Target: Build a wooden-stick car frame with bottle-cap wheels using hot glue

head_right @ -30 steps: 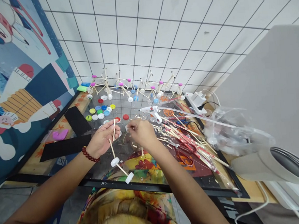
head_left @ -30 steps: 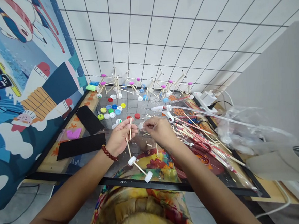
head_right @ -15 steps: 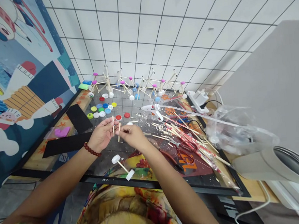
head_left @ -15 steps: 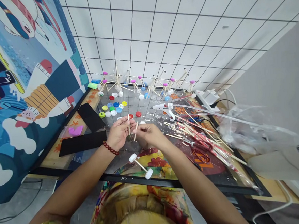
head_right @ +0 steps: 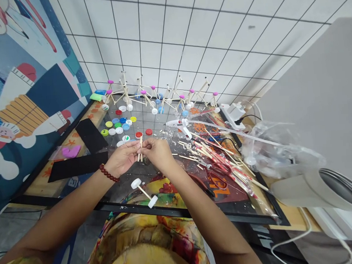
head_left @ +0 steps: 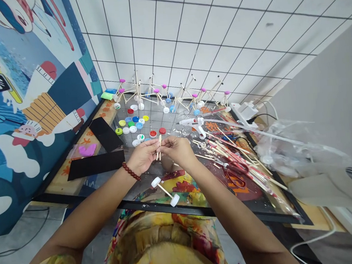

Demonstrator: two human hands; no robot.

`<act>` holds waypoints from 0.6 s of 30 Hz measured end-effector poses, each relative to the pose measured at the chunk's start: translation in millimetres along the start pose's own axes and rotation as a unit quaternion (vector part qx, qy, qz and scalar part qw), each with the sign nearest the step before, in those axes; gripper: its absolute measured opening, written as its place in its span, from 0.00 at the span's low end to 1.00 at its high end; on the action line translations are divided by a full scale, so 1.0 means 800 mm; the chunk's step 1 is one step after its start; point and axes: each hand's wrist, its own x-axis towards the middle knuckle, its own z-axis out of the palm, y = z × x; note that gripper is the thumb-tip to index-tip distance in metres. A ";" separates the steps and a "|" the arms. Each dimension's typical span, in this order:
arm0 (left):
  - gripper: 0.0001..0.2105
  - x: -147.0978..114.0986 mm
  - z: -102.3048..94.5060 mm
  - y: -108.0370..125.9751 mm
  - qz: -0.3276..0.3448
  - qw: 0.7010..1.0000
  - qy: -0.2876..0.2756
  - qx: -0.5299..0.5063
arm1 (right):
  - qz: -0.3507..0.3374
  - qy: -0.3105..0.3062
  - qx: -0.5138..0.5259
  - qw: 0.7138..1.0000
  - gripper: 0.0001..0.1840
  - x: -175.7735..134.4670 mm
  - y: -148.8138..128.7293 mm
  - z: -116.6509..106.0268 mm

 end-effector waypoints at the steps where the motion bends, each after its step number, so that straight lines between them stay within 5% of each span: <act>1: 0.05 0.000 0.000 0.000 0.000 1.000 0.003 -0.002 | -0.014 0.005 -0.031 0.999 0.07 0.000 0.000 -0.002; 6: 0.07 0.003 0.001 -0.002 0.016 0.999 0.045 -0.022 | -0.066 0.029 -0.157 0.985 0.10 -0.007 0.004 -0.009; 11: 0.10 0.003 0.003 -0.003 0.036 0.996 0.075 -0.043 | -0.011 -0.034 -0.157 0.987 0.07 -0.022 0.008 -0.008; 18: 0.10 0.003 0.007 -0.008 0.045 0.994 0.079 -0.056 | -0.054 -0.053 -0.176 0.981 0.03 -0.029 0.012 -0.005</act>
